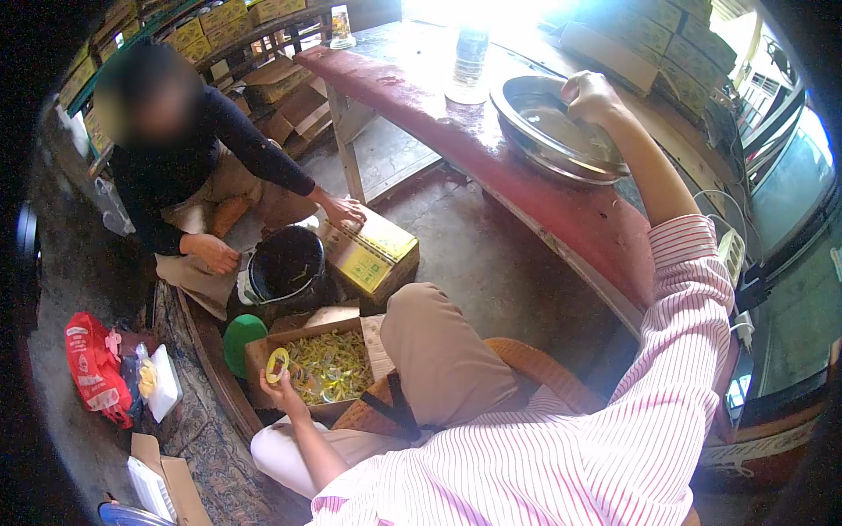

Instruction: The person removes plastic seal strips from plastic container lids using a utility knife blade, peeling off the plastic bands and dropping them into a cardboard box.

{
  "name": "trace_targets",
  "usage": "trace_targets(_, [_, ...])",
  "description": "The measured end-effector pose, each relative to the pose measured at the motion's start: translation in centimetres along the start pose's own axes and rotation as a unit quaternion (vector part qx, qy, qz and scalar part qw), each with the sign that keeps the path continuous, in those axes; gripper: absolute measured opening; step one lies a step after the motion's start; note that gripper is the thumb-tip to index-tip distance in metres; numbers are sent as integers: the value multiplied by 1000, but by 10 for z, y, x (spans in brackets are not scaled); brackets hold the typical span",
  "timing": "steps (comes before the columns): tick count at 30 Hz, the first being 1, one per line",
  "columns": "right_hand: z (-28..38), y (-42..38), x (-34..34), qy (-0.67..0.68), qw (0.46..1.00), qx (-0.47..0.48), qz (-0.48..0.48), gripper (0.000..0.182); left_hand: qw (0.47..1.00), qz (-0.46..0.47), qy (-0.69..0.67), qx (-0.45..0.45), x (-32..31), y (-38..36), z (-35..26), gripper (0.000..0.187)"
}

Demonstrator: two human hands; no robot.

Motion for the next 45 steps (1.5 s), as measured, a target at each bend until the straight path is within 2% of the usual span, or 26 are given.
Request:
trace_targets(2, [5, 7, 7, 57, 997, 15, -42, 46, 1000, -2, 8, 0, 0, 0, -1, 50])
trace_targets(3, [7, 11, 9, 108, 993, -48, -14, 52, 1000, 1, 3, -1, -1, 0, -2, 51])
trace_targets(6, [24, 14, 8, 303, 948, -75, 57, 55, 1000, 8, -8, 1, -2, -1, -4, 51])
trace_targets(10, [42, 13, -13, 434, 887, -112, 111, 51, 1000, 4, -12, 3, -2, -2, -5, 51])
trace_targets(11, [42, 13, -21, 488, 854, -103, 150, 51, 1000, 2, -9, 1, -1, -2, -6, 51])
trace_targets(14, [53, 7, -27, 446, 872, -132, 149, 51, 1000, 1, -17, -3, -2, -3, -9, 52])
trace_targets(20, [54, 5, -32, 439, 876, -125, 155, 57, 999, 18, -37, 35, -7, -4, -11, 58])
trace_targets(30, [69, -9, -19, 337, 917, -116, 179, 65, 999, 24, -22, 18, -5, -3, -8, 59])
trace_targets(31, [59, -2, -23, 344, 920, -115, 148, 70, 999, 26, -23, 17, -5, -3, -8, 59])
trace_targets(34, [45, 6, -8, 186, 979, -68, 42, 73, 999, 26, -30, 15, -7, -3, -9, 59])
trace_targets(35, [39, 10, -6, 136, 990, -38, -4, 69, 999, 26, -33, 14, -7, -3, -9, 60])
trace_targets(38, [50, -3, 12, -56, 997, 9, 54, 58, 999, 28, -27, 21, -8, -4, -12, 60])
trace_targets(39, [43, -2, 11, -74, 996, 22, 40, 64, 999, 33, -35, 16, -8, -3, -10, 61])
trace_targets(42, [39, -12, 10, -177, 977, 121, -18, 67, 998, 28, -53, 26, -9, -2, -7, 61])
trace_targets(43, [45, -16, 14, -154, 985, 71, 28, 68, 998, 34, -48, 23, -10, -3, -8, 62])
trace_targets(45, [46, -13, 18, -148, 985, 40, 78, 67, 998, 41, -35, 17, -11, -4, -11, 62])
Point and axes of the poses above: each hand's wrist, its own y-axis towards the middle knuckle, its own x-axis out of the back of the hand, z = x × y, the point moved 4 cm from there along y, towards the middle knuckle, and after that the axes turned 6 degrees about -z, right-handed, at the moved point
